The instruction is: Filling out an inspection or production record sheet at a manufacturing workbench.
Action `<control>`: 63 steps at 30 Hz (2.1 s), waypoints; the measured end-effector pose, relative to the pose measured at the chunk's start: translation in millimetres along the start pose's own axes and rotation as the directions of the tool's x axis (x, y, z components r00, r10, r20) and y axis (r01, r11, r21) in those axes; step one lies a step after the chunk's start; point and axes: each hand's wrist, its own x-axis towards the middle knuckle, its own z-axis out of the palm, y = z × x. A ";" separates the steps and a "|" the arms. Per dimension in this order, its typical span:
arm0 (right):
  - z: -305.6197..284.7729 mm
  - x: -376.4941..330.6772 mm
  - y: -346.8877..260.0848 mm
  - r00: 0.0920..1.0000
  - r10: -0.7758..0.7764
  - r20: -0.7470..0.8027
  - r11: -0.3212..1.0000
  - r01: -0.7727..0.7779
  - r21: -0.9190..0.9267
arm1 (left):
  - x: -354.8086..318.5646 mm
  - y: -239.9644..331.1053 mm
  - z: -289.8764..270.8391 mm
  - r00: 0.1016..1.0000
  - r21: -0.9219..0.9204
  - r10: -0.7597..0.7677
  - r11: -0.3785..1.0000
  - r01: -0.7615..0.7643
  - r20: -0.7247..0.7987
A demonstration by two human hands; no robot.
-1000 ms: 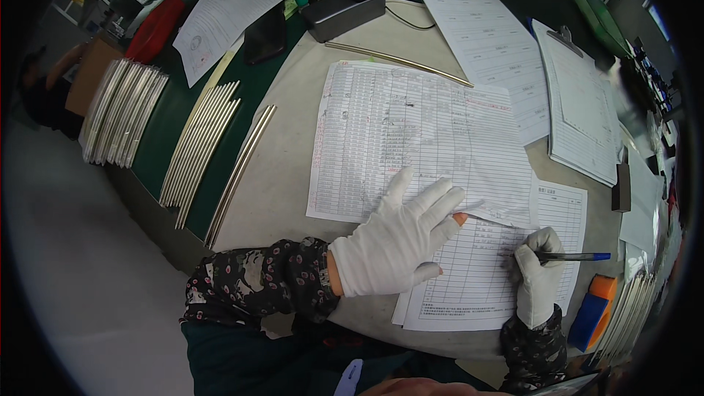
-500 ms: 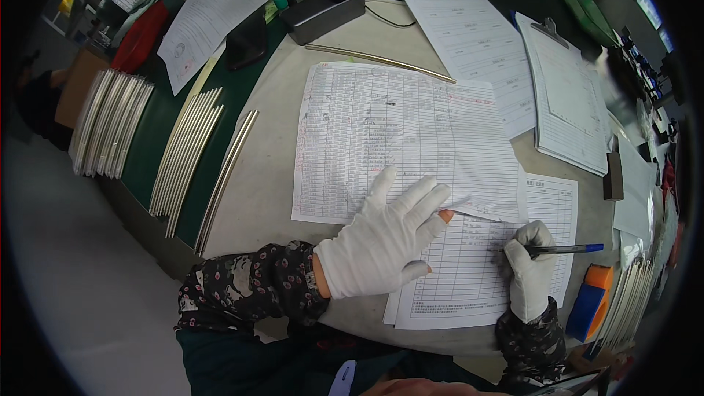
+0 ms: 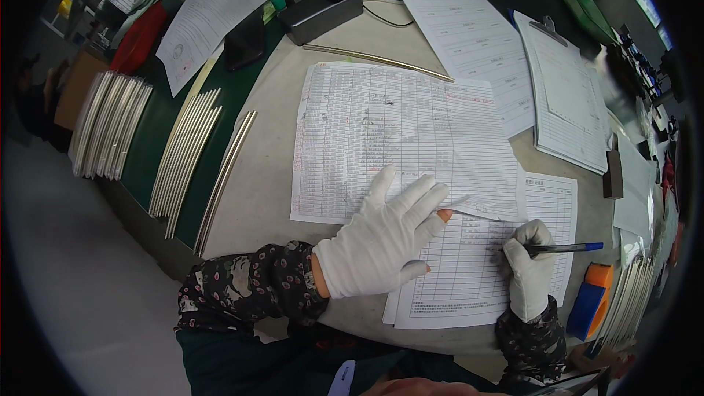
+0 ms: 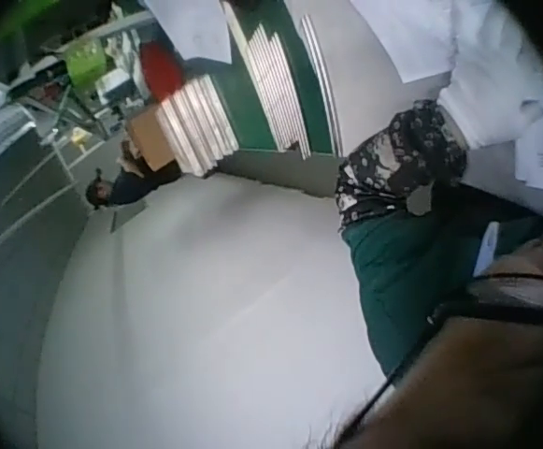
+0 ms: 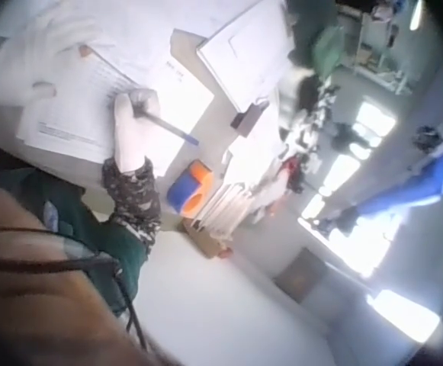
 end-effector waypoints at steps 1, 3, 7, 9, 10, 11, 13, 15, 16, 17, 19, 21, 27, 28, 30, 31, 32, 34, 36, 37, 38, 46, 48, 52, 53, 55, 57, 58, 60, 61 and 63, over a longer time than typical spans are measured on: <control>0.6 -0.1 -0.6 1.000 0.010 -0.005 1.000 -0.010 -0.005 | -0.2 0.0 0.2 1.000 0.000 -0.001 1.000 0.001 0.000; 0.8 0.0 -0.9 1.000 0.022 -0.011 1.000 -0.023 -0.010 | -0.1 -0.3 0.2 1.000 0.000 0.001 1.000 -0.001 -0.005; -1.3 -0.4 0.3 1.000 0.004 0.005 1.000 -0.004 -0.031 | -1.0 0.5 -1.3 1.000 -0.001 -0.001 1.000 0.001 0.002; -1.7 0.0 1.2 1.000 -0.001 0.003 0.999 0.001 -0.052 | -0.2 0.3 -0.6 1.000 -0.002 0.001 1.000 -0.001 0.004; -1.6 0.2 2.0 1.000 -0.011 0.000 0.999 0.011 -0.037 | -0.1 0.3 -0.2 1.000 -0.003 0.001 1.000 -0.001 0.004; -1.3 0.6 2.4 1.000 -0.021 -0.001 1.000 0.021 -0.023 | 0.0 0.0 0.3 1.000 0.002 0.002 1.000 -0.002 0.002; 0.4 0.9 0.5 1.000 -0.011 -0.002 1.000 0.011 -0.014 | 0.4 -1.0 1.7 1.000 0.005 0.002 1.000 -0.002 -0.001; 0.9 0.6 -1.6 1.000 -0.002 0.005 1.000 0.002 -0.002 | -0.7 -1.2 2.2 1.000 0.012 0.003 1.000 -0.002 -0.016; 0.4 0.4 -2.3 1.000 0.005 0.005 1.000 -0.005 -0.008 | -0.4 -0.8 1.6 1.000 0.014 -0.002 1.000 0.002 -0.016; 0.7 0.6 -2.7 1.000 0.010 0.008 1.000 -0.010 -0.013 | 0.1 -0.7 0.7 1.000 0.008 0.002 1.000 -0.002 -0.020; 2.1 -0.3 -3.5 1.000 0.010 0.006 1.000 -0.010 0.012 | -0.1 0.0 0.5 1.000 0.008 -0.003 1.000 0.003 -0.025; 2.2 -0.7 -3.2 1.000 0.011 -0.004 0.999 -0.011 0.034 | 0.9 -0.8 3.5 0.998 0.020 0.019 1.000 -0.018 -0.062; 2.9 -0.7 -3.8 1.000 -0.005 0.004 1.000 0.005 0.025 | 0.4 -1.4 4.4 0.995 0.013 0.025 1.000 -0.024 -0.096; 3.3 -1.0 -3.8 1.000 -0.013 0.002 1.000 0.013 0.028 | 0.2 -1.3 4.3 0.995 0.013 0.023 1.000 -0.022 -0.096; 3.4 -1.2 -3.7 1.000 -0.022 0.002 0.999 0.022 0.032 | 0.1 -1.0 3.7 0.994 0.003 0.030 1.000 -0.030 -0.103; 3.2 -1.2 -3.5 1.000 -0.018 0.001 0.999 0.018 0.030 | 0.0 -0.8 3.7 0.994 0.004 0.028 1.000 -0.028 -0.103; 2.6 -1.2 -3.4 1.000 -0.015 -0.001 1.000 0.015 0.027 | 0.4 -0.8 3.7 0.994 0.007 0.029 1.000 -0.028 -0.102; 1.2 -1.1 -2.3 1.000 -0.013 0.001 1.000 0.013 0.025 | 0.9 -1.0 3.7 0.995 0.009 0.030 1.000 -0.029 -0.100; 0.7 -0.9 -2.9 1.000 -0.013 0.008 1.000 0.013 0.025 | 0.8 -0.7 2.7 0.996 0.006 0.029 1.000 -0.028 -0.088; 0.9 -1.1 -4.2 1.000 -0.006 0.007 1.000 0.006 0.016 | 1.0 -0.4 2.0 0.996 0.008 0.028 1.000 -0.027 -0.088; 0.8 -1.3 -4.3 1.000 0.004 0.001 1.000 -0.004 0.005 | 1.4 -0.6 2.4 0.995 0.012 0.029 1.000 -0.028 -0.091; -0.6 -1.7 -1.2 0.999 -0.043 -0.021 0.999 0.044 0.017 | 1.2 -2.2 4.1 0.996 0.023 0.031 0.999 -0.029 -0.088; -1.3 -2.5 -0.3 0.997 -0.067 -0.028 0.998 0.067 0.008 | 1.0 -2.3 4.9 0.996 0.018 0.031 0.999 -0.030 -0.088; -4.6 -4.6 1.3 0.994 -0.111 -0.020 0.994 0.110 -0.023 | -1.5 -0.2 4.8 0.996 0.022 0.026 0.999 -0.024 -0.089; -5.6 -5.2 1.6 0.992 -0.124 -0.023 0.992 0.123 -0.043 | -2.1 0.1 4.6 0.996 0.024 0.026 0.999 -0.024 -0.088; -8.8 -8.1 1.6 0.994 -0.107 -0.031 0.994 0.106 -0.040 | -3.3 1.7 4.4 0.996 0.023 0.027 0.999 -0.025 -0.083; -11.7 -9.5 0.8 0.995 -0.090 -0.049 0.995 0.089 -0.040 | -0.8 2.0 3.7 0.998 0.036 0.025 0.999 -0.024 -0.052; -12.6 -10.3 0.6 0.989 -0.133 -0.064 0.991 0.131 -0.042 | 0.4 1.2 5.3 0.998 0.028 0.034 0.999 -0.033 -0.048; -13.4 -10.9 -2.1 0.983 -0.152 -0.103 0.988 0.147 -0.056 | 3.2 0.0 10.5 0.998 -0.002 0.041 0.999 -0.041 -0.038; -9.6 -6.6 -6.7 0.976 -0.181 -0.125 0.983 0.176 -0.046 | 4.1 -2.1 9.4 0.998 -0.028 0.056 0.998 -0.056 -0.023; -9.3 -12.3 -17.4 0.959 -0.229 -0.168 0.973 0.226 -0.035 | 0.5 2.4 -2.0 0.999 0.069 0.011 0.998 -0.008 -0.044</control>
